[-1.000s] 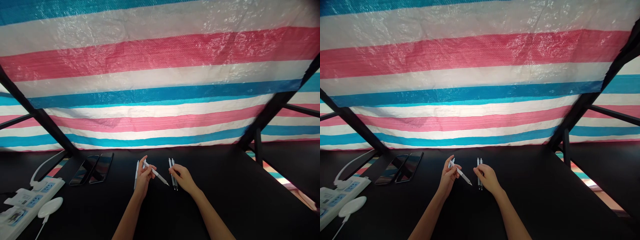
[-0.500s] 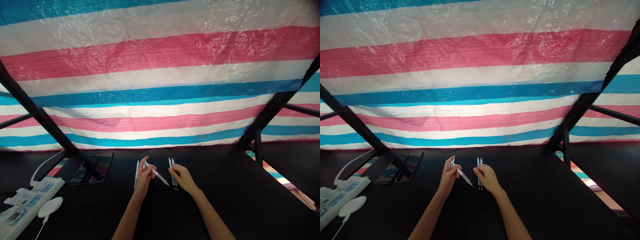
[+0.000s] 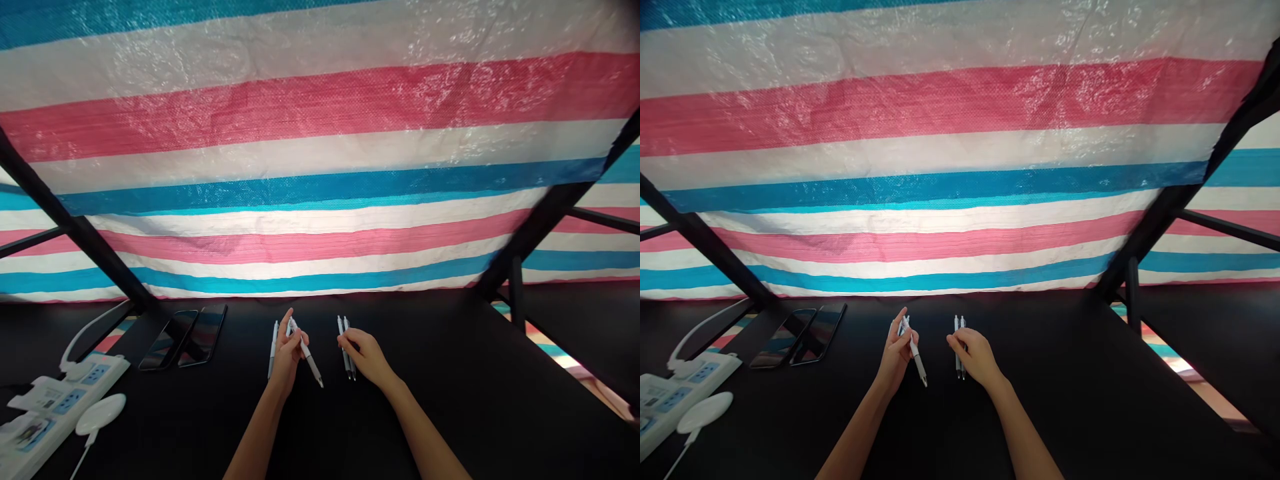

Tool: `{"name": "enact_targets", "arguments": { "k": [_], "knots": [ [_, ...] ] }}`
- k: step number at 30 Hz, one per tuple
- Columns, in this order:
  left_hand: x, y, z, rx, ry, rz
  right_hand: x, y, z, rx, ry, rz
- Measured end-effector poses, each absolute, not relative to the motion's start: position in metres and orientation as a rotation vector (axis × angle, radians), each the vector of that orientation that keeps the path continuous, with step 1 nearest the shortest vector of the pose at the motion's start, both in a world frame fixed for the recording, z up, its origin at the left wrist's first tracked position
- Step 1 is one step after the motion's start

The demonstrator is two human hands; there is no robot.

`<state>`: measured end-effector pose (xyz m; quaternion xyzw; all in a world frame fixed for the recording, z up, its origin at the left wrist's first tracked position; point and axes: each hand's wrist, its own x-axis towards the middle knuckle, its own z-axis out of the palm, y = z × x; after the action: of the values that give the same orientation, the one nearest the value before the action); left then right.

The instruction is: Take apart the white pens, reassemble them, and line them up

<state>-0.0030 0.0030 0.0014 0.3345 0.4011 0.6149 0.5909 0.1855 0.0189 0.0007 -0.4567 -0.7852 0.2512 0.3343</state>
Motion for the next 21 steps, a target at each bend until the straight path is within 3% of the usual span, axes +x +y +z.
{"name": "enact_targets", "arguments": {
  "k": [21],
  "knots": [
    [-0.0058,0.0058,-0.0041,0.788,0.909,1.350,0.1856,0.0182,0.0024,-1.187,-2.040,0.673]
  ]
}}
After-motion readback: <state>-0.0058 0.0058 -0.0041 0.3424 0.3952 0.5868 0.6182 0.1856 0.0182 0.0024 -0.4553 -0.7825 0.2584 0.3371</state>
